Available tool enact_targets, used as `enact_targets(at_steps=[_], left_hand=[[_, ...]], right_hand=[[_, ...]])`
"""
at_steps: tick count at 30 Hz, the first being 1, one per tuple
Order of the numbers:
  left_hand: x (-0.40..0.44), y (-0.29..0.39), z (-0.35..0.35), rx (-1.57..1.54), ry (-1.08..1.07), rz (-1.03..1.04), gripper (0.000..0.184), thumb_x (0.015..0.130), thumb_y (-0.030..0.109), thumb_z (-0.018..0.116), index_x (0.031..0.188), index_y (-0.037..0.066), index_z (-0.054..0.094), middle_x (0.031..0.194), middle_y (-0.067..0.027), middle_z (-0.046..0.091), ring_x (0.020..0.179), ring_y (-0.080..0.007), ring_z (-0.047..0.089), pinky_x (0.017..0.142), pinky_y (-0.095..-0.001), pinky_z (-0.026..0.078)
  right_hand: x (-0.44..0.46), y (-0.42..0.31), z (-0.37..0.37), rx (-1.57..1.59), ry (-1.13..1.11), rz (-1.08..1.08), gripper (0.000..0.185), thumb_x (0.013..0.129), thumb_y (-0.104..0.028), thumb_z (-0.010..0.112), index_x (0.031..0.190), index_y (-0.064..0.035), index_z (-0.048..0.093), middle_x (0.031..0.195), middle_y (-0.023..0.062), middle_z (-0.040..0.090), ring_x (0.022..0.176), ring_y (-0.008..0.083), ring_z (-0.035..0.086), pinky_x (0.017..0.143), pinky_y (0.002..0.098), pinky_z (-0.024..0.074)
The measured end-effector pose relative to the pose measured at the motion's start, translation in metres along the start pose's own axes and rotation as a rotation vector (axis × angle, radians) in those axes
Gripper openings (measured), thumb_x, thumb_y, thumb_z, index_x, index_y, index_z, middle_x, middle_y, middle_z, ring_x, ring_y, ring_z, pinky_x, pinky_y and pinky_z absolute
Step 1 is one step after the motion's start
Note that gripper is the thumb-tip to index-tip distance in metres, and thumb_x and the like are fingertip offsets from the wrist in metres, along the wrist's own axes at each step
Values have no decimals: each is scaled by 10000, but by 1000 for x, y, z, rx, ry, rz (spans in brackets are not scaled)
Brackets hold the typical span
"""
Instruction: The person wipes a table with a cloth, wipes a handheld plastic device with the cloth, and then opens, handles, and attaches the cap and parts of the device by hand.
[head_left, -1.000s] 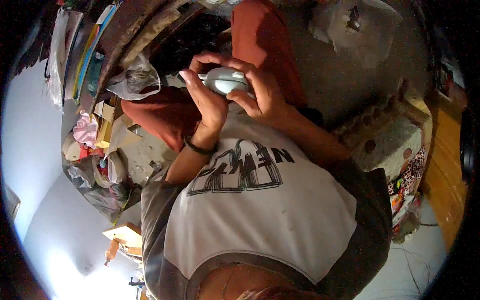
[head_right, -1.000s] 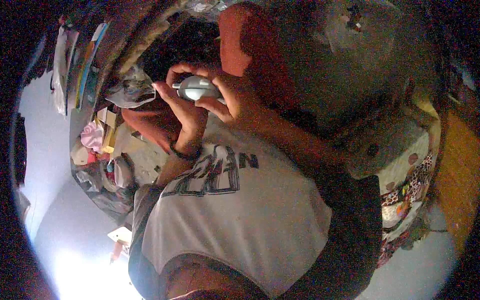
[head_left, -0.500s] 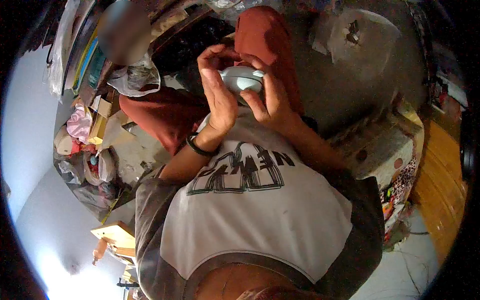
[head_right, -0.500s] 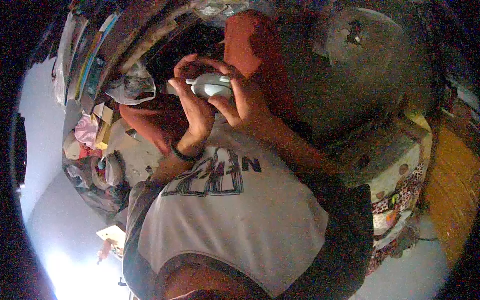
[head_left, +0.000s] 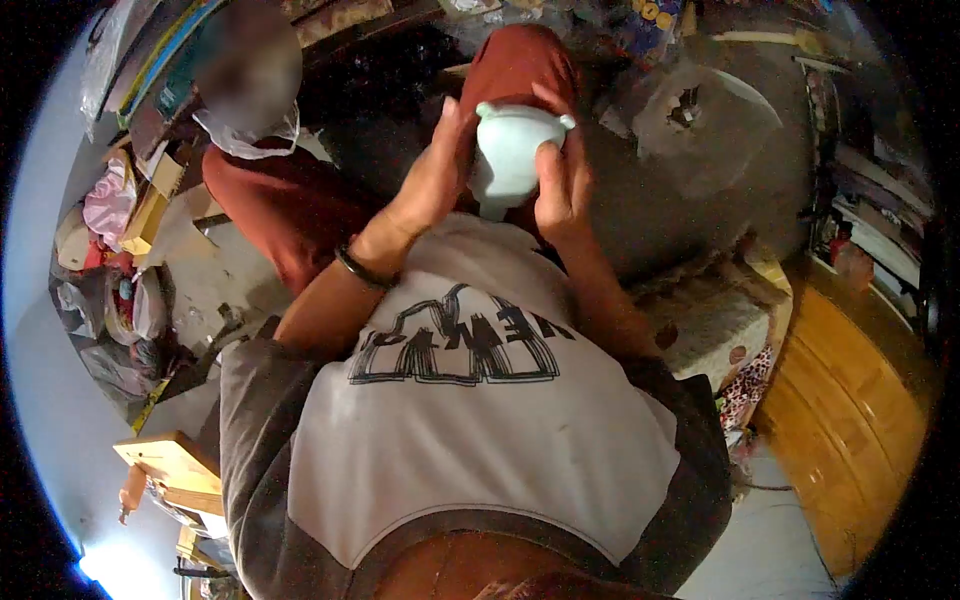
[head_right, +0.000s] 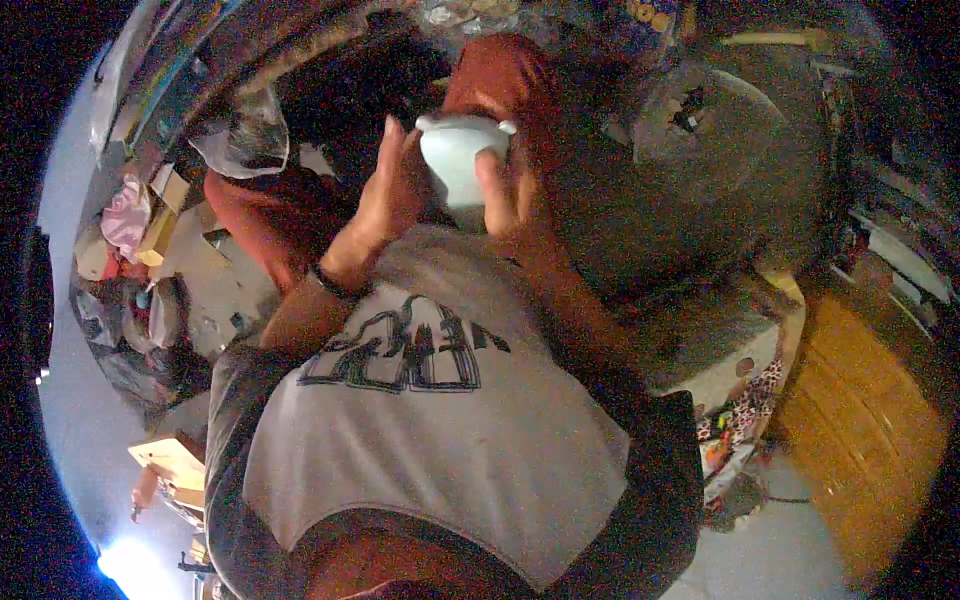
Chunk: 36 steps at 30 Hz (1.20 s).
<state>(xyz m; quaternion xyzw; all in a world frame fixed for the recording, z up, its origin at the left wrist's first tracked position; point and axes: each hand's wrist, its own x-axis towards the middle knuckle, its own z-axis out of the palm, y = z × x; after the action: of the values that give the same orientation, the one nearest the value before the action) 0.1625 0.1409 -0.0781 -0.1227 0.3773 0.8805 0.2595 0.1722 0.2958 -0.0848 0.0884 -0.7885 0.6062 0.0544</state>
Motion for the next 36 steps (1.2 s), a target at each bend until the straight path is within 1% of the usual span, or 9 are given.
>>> enact_targets(at_steps=[2,6,15,18,24,27,31,34,36], left_hand=[[8,-6,-15,239,-80,-39,556,1004,466,367,1299,15,501,1206,-58,569,1086,-142,523,949,-284,412],[29,-7,-25,127,-154,-42,466,1000,407,431,1282,50,532,1164,-27,600,1049,-111,543,929,-271,432],[61,-18,-40,-31,-334,-72,470,975,421,480,1321,103,495,1239,-58,574,1133,-169,538,936,-347,461],[59,-18,-37,-19,-200,-198,545,953,502,472,1333,112,484,1244,-63,569,1129,-171,542,929,-359,471],[69,-29,-38,-38,-264,-201,650,931,610,408,1329,102,488,1223,-81,582,1068,-180,584,892,-340,496],[77,-27,-42,22,-350,-189,720,904,661,388,1411,149,383,1314,-78,537,1149,-212,564,954,-405,468],[54,-8,-13,93,-172,-76,661,943,601,389,1260,41,540,1110,-115,629,965,-170,623,838,-303,506],[37,17,13,259,-176,108,651,950,598,376,1207,36,582,1031,-108,647,891,-151,621,785,-287,502],[36,27,17,340,-181,128,614,970,556,363,1170,24,598,972,-92,648,833,-136,608,731,-270,487]], right_hand=[[1,6,2,90,15,26,464,972,-253,360,1339,22,427,1302,144,484,1153,213,470,1010,336,335],[10,31,-1,242,30,106,485,994,-317,350,1344,9,425,1283,126,501,1162,206,475,1016,342,336],[25,53,-9,439,14,274,481,1003,-361,365,1310,-2,459,1299,100,502,1189,198,468,1032,337,334],[27,56,-7,133,51,255,503,996,-388,372,1312,-6,459,1253,101,537,1149,197,493,1011,352,351],[31,34,-11,-42,59,277,523,985,-406,392,1330,-18,457,1170,102,593,1101,210,527,966,329,373],[35,25,-6,-159,129,132,451,998,-309,396,1326,-8,466,1271,137,539,1147,247,504,982,348,372],[44,11,-4,-222,134,-265,390,1018,-218,335,1333,-38,479,1209,80,568,957,136,560,802,273,468],[46,-31,-11,-79,105,-143,383,1020,-220,327,1295,-17,499,1252,92,551,1065,169,535,928,307,411],[57,-42,-13,-86,116,-276,384,1013,-240,344,1261,3,509,1227,106,561,1083,191,526,947,323,397]])
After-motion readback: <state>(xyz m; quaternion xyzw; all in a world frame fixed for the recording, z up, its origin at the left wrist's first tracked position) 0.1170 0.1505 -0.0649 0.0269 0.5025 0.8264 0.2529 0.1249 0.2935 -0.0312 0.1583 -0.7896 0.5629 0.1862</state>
